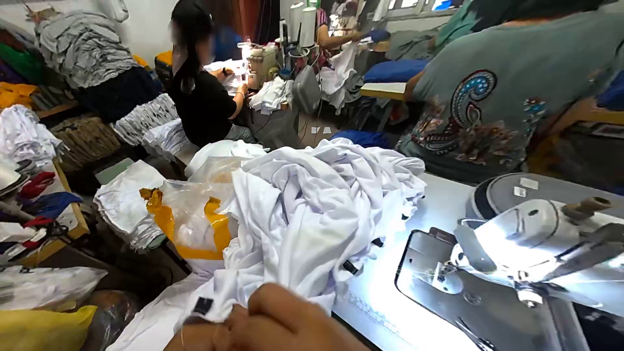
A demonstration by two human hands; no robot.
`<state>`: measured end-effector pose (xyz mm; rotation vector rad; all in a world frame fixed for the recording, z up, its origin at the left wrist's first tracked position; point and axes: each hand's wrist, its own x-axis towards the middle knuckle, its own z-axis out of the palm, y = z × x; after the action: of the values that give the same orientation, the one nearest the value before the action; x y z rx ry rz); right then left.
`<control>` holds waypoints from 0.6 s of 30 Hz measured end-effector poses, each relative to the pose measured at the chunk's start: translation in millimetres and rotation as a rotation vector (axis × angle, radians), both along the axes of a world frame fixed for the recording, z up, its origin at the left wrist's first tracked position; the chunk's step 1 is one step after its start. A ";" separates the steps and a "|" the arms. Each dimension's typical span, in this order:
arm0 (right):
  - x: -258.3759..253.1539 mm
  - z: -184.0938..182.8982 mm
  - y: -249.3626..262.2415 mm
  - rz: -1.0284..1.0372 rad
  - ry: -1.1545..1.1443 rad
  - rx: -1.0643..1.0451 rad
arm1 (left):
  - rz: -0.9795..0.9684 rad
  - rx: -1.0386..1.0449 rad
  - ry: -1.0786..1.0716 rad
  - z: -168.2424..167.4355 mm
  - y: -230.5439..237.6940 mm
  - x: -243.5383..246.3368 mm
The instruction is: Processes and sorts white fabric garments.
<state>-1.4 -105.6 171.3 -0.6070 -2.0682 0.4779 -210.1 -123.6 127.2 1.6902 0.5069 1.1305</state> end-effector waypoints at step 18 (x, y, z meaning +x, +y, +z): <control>51.5 -57.3 57.2 -0.207 0.066 0.151 | -0.204 -0.202 -0.346 57.7 7.7 -42.0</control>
<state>50.1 -48.4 114.0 -0.6963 -1.9326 0.2169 -252.1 -115.9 184.9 1.3051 0.2158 1.1499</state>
